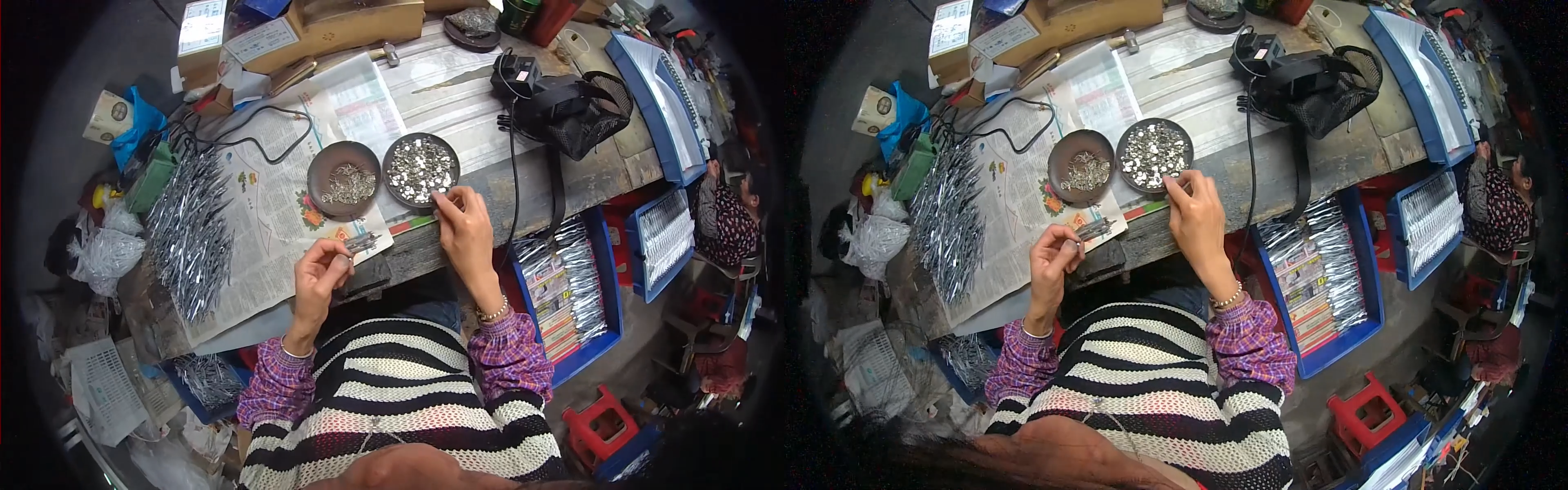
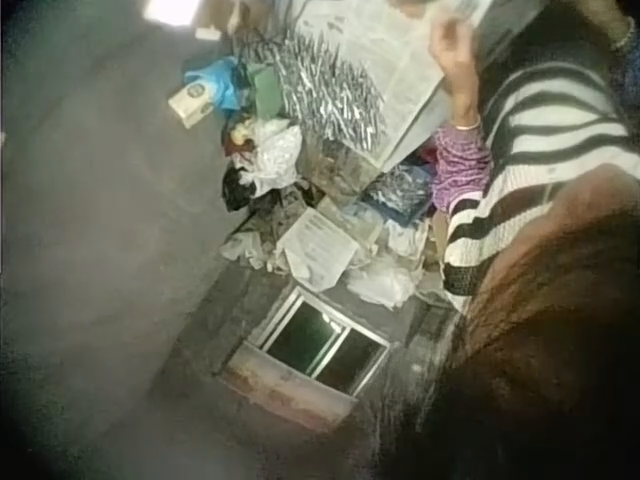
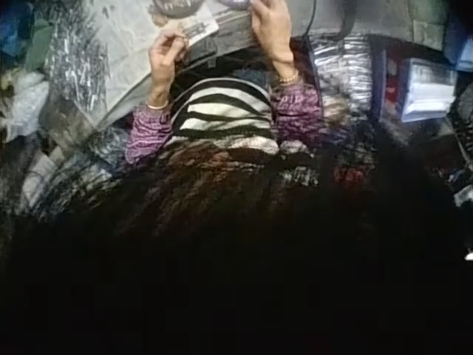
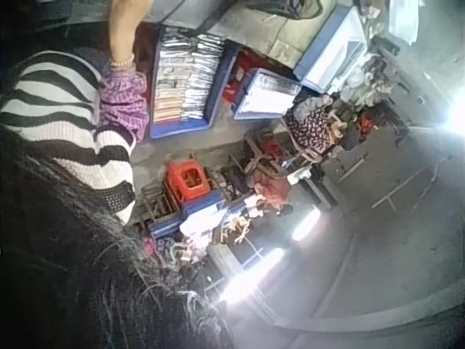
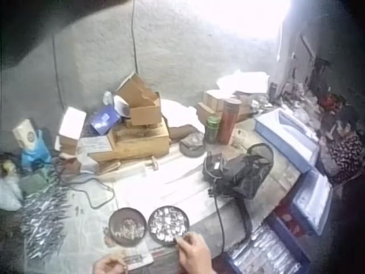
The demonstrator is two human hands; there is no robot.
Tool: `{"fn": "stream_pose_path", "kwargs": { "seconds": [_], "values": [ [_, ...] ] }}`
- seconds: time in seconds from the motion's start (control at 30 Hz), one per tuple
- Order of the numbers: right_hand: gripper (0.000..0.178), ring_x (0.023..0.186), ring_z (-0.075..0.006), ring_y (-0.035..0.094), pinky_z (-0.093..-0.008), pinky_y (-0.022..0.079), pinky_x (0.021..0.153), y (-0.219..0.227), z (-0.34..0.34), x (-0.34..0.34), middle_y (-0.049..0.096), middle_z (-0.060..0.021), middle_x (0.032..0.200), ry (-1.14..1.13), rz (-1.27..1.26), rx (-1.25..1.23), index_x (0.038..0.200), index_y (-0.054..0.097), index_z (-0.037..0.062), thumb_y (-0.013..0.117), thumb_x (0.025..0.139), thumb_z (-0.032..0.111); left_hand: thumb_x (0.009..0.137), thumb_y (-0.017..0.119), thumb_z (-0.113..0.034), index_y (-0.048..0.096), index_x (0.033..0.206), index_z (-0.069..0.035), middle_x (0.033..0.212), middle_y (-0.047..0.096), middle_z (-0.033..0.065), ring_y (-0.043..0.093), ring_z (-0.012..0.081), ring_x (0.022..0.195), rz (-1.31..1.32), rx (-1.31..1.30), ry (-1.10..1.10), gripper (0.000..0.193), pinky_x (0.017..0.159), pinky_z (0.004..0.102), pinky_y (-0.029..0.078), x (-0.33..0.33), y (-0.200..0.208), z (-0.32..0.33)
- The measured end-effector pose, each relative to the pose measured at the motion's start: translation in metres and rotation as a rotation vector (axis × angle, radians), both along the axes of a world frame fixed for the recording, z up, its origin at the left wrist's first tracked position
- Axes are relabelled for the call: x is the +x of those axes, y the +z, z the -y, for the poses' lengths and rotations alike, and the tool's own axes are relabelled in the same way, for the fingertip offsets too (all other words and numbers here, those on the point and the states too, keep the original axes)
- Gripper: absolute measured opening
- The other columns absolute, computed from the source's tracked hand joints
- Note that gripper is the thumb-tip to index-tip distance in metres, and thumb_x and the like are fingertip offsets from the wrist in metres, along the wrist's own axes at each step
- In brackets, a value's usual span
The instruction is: Assembling small metal hardware components by sliding metal rings onto thin metal rods.
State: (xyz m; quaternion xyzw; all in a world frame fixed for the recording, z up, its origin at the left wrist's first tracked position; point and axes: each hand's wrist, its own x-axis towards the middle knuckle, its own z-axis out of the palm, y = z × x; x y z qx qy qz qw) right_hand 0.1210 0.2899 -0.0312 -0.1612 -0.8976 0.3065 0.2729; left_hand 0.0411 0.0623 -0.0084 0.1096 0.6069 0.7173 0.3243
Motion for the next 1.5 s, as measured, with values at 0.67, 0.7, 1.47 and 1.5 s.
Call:
{"fn": "stream_pose_path", "kwargs": {
  "seconds": [0.67, 0.7, 1.47, 1.5],
  "values": [
    [0.014, 0.073, -0.0237, 0.06, -0.0303, 0.047, 0.063, -0.011, -0.01, -0.005, 0.061, -0.0083, 0.084, 0.049, -0.13, -0.225, 0.083, 0.066, 0.0041, 0.068, 0.069, 0.002, 0.083, 0.058, 0.0, 0.056, 0.106, -0.001, 0.087, 0.052, -0.0017, 0.048, 0.004, 0.072, -0.045, -0.022, -0.045, 0.023, 0.064, 0.0169, 0.04, 0.001, -0.007, -0.001],
    [0.014, 0.073, -0.0237, 0.06, -0.0303, 0.047, 0.063, -0.01, -0.006, -0.004, 0.061, -0.0083, 0.084, 0.048, -0.129, -0.226, 0.083, 0.066, 0.0041, 0.068, 0.069, 0.002, 0.083, 0.058, 0.0, 0.056, 0.106, -0.001, 0.086, 0.052, -0.0016, 0.048, 0.004, 0.072, -0.034, -0.024, -0.041, 0.023, 0.063, 0.0167, 0.04, 0.002, -0.007, -0.001],
    [0.008, 0.065, -0.0046, 0.055, -0.0184, 0.044, 0.058, -0.006, 0.079, 0.01, 0.064, -0.001, 0.076, 0.247, 0.016, -1.318, 0.083, 0.066, -0.0015, 0.066, 0.079, 0.006, 0.082, 0.061, -0.001, 0.061, 0.102, 0.0, 0.081, 0.059, 0.0007, 0.051, 0.0052, 0.066, -0.103, -0.101, -0.077, 0.02, 0.059, 0.0186, 0.043, 0.012, -0.006, -0.002],
    [0.008, 0.065, -0.0045, 0.055, -0.0182, 0.044, 0.058, -0.008, 0.079, 0.01, 0.063, -0.0007, 0.075, 0.245, 0.011, -1.32, 0.083, 0.066, -0.0015, 0.066, 0.08, 0.005, 0.082, 0.061, 0.0, 0.061, 0.102, -0.001, 0.081, 0.06, 0.0006, 0.052, 0.0052, 0.067, -0.125, -0.109, -0.069, 0.02, 0.059, 0.0186, 0.043, 0.012, -0.006, -0.003]
  ]
}}
